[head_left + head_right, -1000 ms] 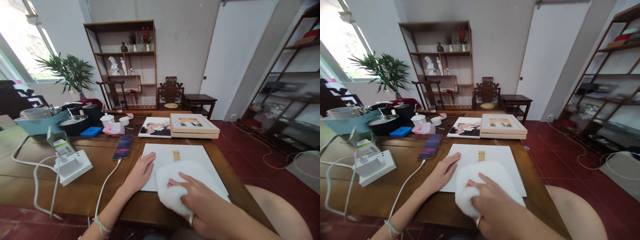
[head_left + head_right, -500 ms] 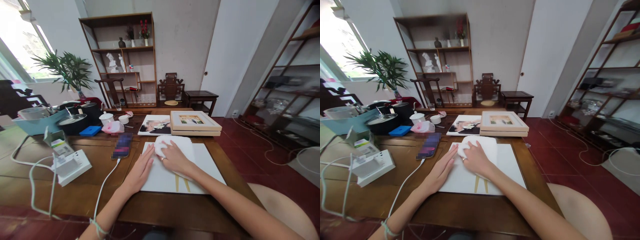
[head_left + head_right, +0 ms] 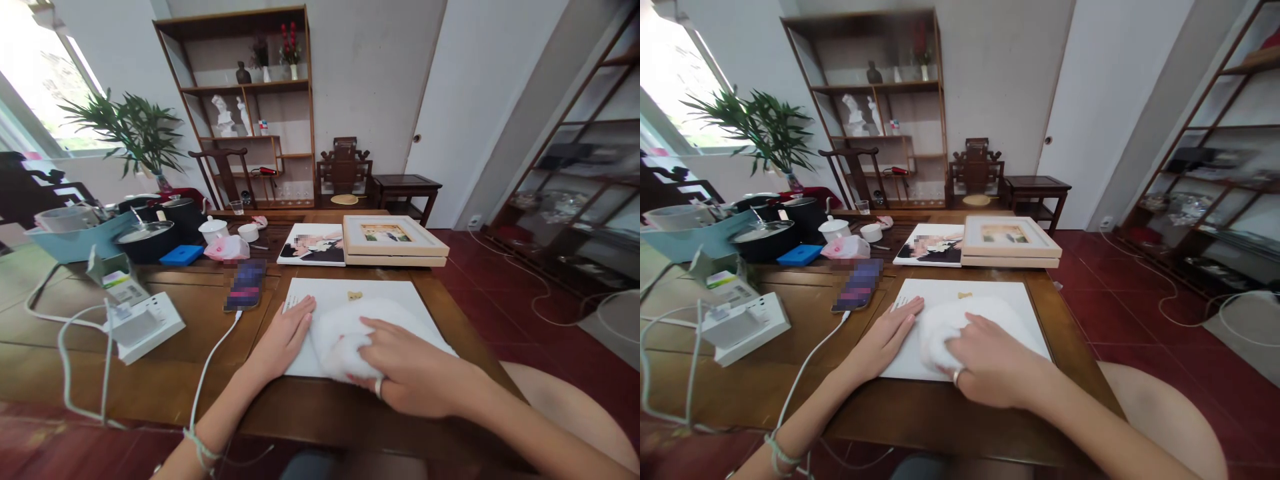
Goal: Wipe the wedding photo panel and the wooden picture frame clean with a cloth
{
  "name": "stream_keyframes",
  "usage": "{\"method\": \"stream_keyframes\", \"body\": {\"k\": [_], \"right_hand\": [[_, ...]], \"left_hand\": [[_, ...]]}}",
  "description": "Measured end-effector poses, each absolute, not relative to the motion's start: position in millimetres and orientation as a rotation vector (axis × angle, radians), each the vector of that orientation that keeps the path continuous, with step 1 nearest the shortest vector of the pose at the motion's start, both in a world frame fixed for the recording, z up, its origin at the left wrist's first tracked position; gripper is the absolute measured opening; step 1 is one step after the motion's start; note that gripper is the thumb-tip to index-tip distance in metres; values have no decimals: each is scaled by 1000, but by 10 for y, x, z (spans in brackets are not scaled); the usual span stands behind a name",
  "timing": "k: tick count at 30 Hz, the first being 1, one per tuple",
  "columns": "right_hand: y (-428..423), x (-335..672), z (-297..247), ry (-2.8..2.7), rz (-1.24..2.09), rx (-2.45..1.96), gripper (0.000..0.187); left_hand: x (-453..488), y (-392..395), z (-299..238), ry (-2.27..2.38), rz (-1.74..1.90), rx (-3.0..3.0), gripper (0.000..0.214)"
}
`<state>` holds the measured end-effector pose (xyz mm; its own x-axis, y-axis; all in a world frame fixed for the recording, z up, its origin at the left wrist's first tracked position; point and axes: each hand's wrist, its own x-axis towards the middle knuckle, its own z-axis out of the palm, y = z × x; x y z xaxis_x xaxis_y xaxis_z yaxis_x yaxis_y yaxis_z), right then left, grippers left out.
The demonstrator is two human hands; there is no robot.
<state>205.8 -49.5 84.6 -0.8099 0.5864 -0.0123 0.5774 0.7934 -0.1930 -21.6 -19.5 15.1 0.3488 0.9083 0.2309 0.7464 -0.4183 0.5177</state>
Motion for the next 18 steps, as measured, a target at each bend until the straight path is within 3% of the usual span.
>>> {"method": "stream_keyframes", "body": {"k": [4, 8, 18], "right_hand": [[-126, 2006, 788, -2771, 239, -1221, 40], [392, 1804, 785, -2642, 380, -1355, 42], [852, 1196, 894, -2776, 625, -1022, 37]], "left_hand": [[-210, -187, 149, 1471, 712, 2322, 40], [-212, -187, 158, 1454, 721, 2347, 38], [-193, -199, 207, 1443, 765, 2385, 36]]}}
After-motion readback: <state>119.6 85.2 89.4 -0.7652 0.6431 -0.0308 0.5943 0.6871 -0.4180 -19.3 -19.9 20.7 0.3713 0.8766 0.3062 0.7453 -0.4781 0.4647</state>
